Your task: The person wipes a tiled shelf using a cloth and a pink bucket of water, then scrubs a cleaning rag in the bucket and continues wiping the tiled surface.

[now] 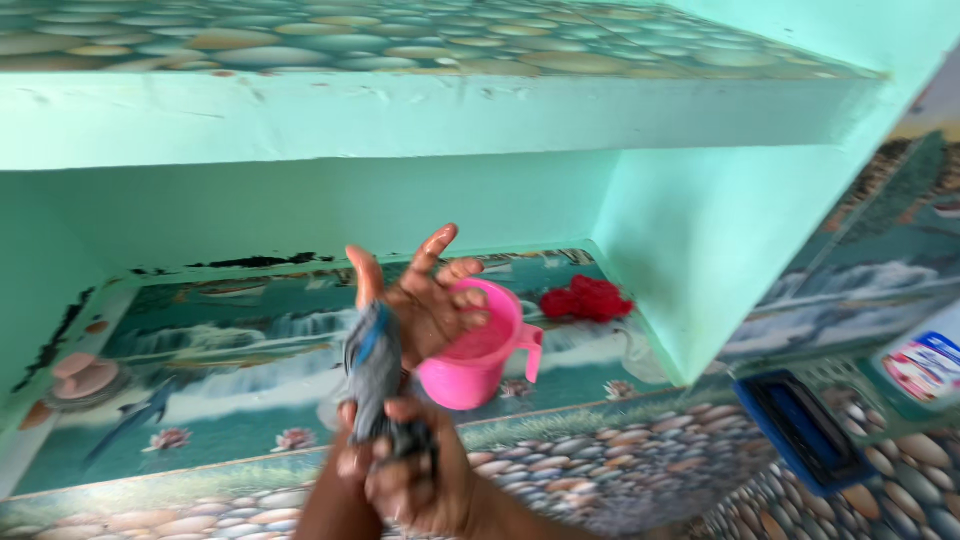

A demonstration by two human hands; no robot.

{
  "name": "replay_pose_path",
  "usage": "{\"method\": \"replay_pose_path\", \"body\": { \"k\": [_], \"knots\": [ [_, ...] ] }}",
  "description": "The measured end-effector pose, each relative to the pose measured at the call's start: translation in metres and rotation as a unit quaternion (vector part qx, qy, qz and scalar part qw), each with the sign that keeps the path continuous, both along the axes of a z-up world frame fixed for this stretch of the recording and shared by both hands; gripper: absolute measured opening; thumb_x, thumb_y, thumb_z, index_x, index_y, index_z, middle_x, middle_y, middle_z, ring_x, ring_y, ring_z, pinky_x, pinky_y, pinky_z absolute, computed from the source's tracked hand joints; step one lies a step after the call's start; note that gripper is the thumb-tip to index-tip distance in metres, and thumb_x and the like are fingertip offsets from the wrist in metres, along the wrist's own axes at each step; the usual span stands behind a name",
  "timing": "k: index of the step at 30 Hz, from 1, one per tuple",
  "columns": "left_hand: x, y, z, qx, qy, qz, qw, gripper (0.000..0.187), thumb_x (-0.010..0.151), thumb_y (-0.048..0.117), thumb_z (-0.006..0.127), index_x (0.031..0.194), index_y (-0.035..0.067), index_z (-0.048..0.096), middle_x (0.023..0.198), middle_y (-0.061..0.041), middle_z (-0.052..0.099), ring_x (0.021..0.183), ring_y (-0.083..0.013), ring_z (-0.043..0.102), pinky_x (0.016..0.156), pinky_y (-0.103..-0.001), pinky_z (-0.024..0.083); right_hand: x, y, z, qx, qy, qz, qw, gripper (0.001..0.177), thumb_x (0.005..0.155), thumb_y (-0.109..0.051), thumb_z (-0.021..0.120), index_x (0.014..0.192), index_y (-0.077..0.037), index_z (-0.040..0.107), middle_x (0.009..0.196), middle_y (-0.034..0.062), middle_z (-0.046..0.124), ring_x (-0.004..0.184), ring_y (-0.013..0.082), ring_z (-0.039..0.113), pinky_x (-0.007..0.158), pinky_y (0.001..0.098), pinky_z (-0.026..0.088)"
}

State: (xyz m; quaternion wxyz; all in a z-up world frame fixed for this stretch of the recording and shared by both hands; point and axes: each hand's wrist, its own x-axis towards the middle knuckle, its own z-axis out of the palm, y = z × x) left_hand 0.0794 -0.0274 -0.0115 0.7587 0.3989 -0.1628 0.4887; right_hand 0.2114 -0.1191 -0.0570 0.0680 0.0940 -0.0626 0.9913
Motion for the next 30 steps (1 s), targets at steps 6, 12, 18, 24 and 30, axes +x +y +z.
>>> {"method": "replay_pose_path", "body": {
  "k": [6,12,18,24,30],
  "knots": [
    [-0.022,-0.07,-0.008,0.068,-0.232,0.118,0.963,0.048,0.101,0.059,0.06,0.124,0.017,0.061,0.088,0.0,0.062,0.086,-0.0165,0.064,0.083,-0.042,0.051,-0.019,-0.012,0.011,-0.05,0.033,0.043,0.997,0.029,0.104,-0.019,0.068,0.117,-0.007,0.046,0.095,0.0055,0.055,0.057,0.0054,0.044,0.041,0.0179,0.028],
    [-0.064,-0.077,-0.016,-0.193,0.278,0.441,0.831,0.03,0.105,0.039,0.053,0.102,0.009,0.056,0.059,0.001,0.043,0.05,-0.0122,0.044,0.048,-0.034,0.043,-0.031,-0.008,-0.008,0.125,-0.302,-0.096,0.94,0.027,0.101,-0.016,0.068,0.101,-0.009,0.042,0.084,0.002,0.052,0.054,0.0046,0.039,0.041,0.0191,0.024],
    [-0.083,-0.069,-0.071,-0.096,0.674,0.547,0.487,0.029,0.105,0.037,0.049,0.104,0.012,0.063,0.07,-0.019,0.069,0.062,-0.0346,0.067,0.059,-0.047,0.054,-0.101,-0.009,-0.074,0.423,-0.474,-0.178,0.752,0.018,0.089,-0.01,0.063,0.102,-0.009,0.05,0.067,-0.0009,0.048,0.043,0.0064,0.036,0.035,0.0264,0.024],
    [-0.127,-0.08,-0.111,-0.051,0.753,0.55,0.358,0.028,0.107,0.038,0.049,0.112,0.012,0.059,0.093,-0.025,0.072,0.089,-0.0475,0.068,0.077,-0.056,0.055,-0.163,-0.014,-0.128,0.475,-0.497,-0.204,0.697,0.017,0.096,-0.015,0.063,0.109,-0.007,0.055,0.07,0.0035,0.055,0.046,0.0106,0.047,0.037,0.03,0.035],
    [-0.226,-0.136,-0.088,0.337,0.61,0.654,0.294,0.059,0.089,0.034,0.066,0.142,0.015,0.048,0.151,-0.027,0.04,0.135,-0.0435,0.041,0.107,-0.06,0.041,-0.142,0.017,-0.072,0.277,-0.414,-0.108,0.86,0.021,0.09,-0.019,0.067,0.107,-0.016,0.055,0.072,-0.0001,0.053,0.044,0.0044,0.039,0.034,0.0216,0.025]
  ]
}}
